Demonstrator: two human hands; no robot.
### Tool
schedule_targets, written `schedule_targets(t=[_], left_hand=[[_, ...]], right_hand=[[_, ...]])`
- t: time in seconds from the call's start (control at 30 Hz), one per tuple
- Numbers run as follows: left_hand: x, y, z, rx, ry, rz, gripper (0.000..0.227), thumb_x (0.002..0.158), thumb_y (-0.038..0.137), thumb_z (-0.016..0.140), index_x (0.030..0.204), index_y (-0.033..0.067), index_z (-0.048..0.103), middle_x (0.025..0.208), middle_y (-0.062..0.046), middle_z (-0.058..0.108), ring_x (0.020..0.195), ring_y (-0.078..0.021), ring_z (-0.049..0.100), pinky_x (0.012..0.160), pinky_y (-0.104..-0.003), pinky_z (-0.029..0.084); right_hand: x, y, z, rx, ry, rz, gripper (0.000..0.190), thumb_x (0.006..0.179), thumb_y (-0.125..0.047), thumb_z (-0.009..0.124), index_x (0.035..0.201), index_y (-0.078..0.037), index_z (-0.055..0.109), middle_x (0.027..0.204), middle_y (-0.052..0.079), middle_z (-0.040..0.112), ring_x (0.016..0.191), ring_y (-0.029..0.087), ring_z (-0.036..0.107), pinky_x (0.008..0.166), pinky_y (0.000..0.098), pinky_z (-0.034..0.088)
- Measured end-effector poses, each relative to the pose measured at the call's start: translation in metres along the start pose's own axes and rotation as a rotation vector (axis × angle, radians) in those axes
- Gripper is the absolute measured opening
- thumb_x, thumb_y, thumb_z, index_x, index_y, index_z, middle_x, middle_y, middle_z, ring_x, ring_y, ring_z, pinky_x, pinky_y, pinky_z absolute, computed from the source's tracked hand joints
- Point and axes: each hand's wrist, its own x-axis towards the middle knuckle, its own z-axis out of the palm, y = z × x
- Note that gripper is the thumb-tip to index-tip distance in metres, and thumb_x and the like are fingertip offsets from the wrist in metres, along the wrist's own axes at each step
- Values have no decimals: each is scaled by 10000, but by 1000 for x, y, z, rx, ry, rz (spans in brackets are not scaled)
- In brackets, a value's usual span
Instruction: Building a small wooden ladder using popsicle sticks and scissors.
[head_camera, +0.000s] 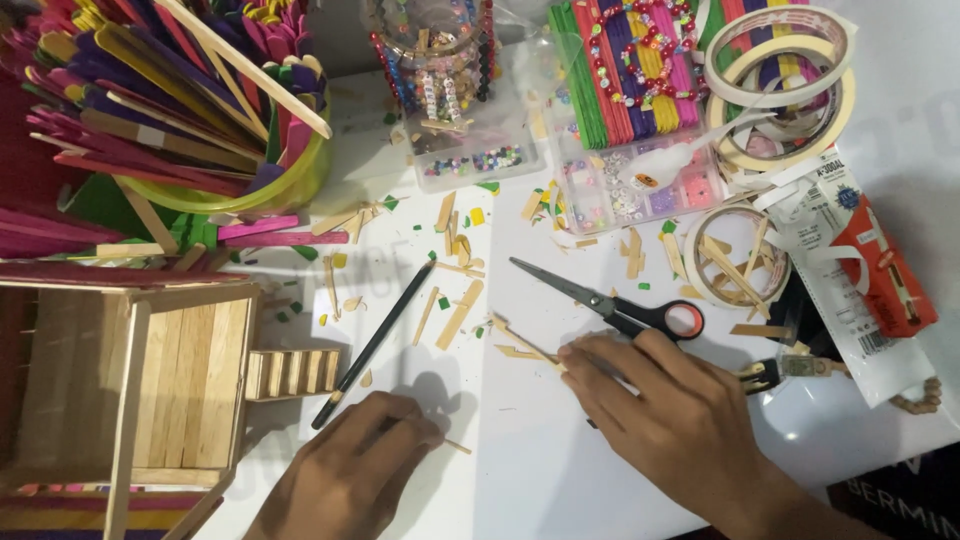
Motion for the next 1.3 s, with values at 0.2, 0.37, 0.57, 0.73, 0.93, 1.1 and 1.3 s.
schedule_targets(t=[0.2,0.37,0.57,0.73,0.93,1.1,1.3], left_hand=[[23,19,-20,-350,20,-176,81,879,138,761,947,180,774,933,3,731,801,-121,747,761,-230,540],[49,29,-5,-761,15,-478,121,828,133,838,936,98,794,900,-15,815,852,-100,755,844,-229,590],[67,28,-2,-764,116,-380,141,891,118,746,1014,63,789,961,-53,853,931,-130,809,911,-236,621],[63,16,2,-759,135,-321,144,936,123,695,1009,33,781,963,-49,842,964,-135,802,936,-255,623],[57,12,5,-877,47,-297,122,892,71,747,998,11,759,946,-99,835,880,-148,817,886,-244,676],[60,10,1,-743,64,-208,128,944,136,687,1008,40,743,916,-61,835,865,-133,819,875,-251,649],[57,7,5,-695,90,-182,116,958,117,666,992,61,761,981,-39,822,881,-134,804,879,-257,636]], right_hand=[[5,27,-13,158,-13,-18,123,950,-128,747,1025,-31,754,982,99,744,822,224,674,820,380,544],[12,47,-25,185,-200,81,209,918,-245,740,1083,-120,769,995,-25,763,848,194,677,767,353,540],[-11,68,-24,52,-563,277,304,917,-418,630,1189,-324,725,1075,-163,735,1047,130,676,668,379,566],[-40,64,-18,184,-352,83,278,915,-307,669,1166,-203,731,1069,49,723,1024,224,686,905,407,532],[-51,54,-27,131,-353,-47,144,942,-189,619,1048,-151,710,1107,12,697,908,225,653,860,415,515],[-29,54,-27,-20,-162,-206,79,906,-46,755,935,2,699,1113,159,722,973,341,693,757,503,579],[-41,62,-2,71,-354,120,404,910,-171,646,1310,-215,668,1268,-11,601,1184,277,595,1007,418,512]])
